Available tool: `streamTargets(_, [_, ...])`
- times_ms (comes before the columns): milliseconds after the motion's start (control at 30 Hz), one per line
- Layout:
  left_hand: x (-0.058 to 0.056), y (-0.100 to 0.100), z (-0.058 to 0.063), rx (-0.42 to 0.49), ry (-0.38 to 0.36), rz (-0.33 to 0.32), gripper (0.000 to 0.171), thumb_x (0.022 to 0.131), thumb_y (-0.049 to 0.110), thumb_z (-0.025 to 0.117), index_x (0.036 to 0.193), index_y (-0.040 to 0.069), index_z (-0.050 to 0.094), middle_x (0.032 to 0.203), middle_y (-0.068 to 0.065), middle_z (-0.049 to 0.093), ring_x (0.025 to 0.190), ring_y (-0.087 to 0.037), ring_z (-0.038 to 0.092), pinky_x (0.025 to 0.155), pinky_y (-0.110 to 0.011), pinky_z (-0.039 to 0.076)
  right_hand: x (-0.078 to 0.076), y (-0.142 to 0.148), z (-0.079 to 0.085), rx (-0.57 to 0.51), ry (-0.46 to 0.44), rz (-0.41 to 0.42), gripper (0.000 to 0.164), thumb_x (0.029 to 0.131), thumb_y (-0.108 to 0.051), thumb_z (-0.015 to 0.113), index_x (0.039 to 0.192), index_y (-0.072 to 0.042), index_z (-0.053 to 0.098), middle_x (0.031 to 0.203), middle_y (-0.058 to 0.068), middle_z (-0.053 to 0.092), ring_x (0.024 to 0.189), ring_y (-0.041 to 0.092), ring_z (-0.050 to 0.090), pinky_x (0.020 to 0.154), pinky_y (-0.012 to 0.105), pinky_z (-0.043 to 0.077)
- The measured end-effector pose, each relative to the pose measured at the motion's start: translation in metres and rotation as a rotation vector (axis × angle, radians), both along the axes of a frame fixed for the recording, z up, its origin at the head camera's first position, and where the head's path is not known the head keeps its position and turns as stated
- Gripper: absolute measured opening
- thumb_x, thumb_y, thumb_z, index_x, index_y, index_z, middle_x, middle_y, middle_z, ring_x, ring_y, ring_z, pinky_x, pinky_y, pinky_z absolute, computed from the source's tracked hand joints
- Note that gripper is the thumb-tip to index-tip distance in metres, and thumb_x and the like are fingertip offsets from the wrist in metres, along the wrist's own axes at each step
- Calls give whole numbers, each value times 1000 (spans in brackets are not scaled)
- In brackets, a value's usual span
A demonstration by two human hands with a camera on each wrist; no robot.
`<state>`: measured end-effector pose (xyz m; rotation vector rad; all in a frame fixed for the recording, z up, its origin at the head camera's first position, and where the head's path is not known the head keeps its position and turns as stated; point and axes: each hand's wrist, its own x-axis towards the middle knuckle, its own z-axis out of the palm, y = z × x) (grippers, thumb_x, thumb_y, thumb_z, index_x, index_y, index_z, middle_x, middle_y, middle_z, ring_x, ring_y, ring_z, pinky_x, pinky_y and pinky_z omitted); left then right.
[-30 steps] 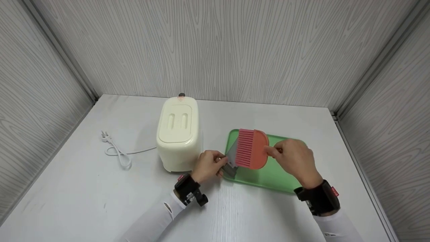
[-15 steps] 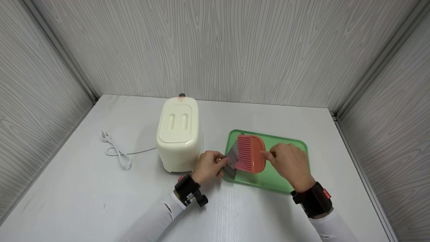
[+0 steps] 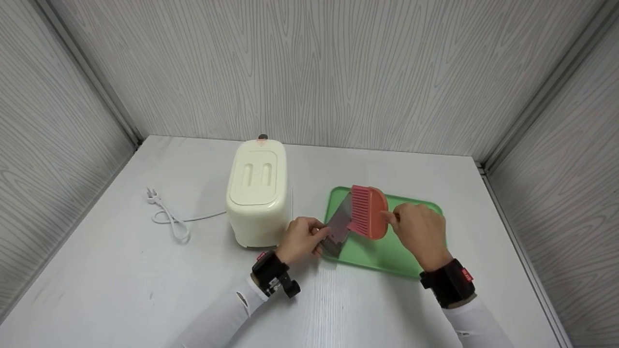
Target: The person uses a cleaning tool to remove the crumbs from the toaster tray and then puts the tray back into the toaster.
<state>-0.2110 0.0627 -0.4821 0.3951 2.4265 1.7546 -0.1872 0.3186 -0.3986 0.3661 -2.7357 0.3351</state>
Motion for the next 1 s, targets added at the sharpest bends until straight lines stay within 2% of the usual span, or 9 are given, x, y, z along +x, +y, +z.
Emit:
streamTargets(333, [2,0,1,-14,21,-4,15,89,17,63,86,3,68,61,-6,65,41,-11,59,40,-26,51,-11,10,-10,-15,13,-67,52,84,-38,68,48,-19,35,47,-10,20,43,9,21,39,24,9])
streamTargets(600, [3,1,2,-1,1,-16,15,90,18,63,87,4,68,60,-4,65,40,-11,58,39,-26,51,-16,19,-15,-30,42,-113,51,85,-37,67,49,-18,36,47,-9,22,43,9,22,37,25,10])
streamTargets(833, [3,1,3,-27,0,-9,15,90,20,63,86,6,68,54,0,62,39,-11,58,39,-26,50,-18,27,-17,-61,57,-124,47,86,-37,66,50,-17,44,45,-7,26,41,10,25,35,25,12])
streamTargets(1000, [2,0,4,-28,-8,-1,14,89,18,64,87,6,69,55,0,62,39,-11,58,38,-26,50,-19,32,-13,-138,-4,-159,42,89,-41,61,56,-15,55,46,-5,35,43,14,33,35,27,18])
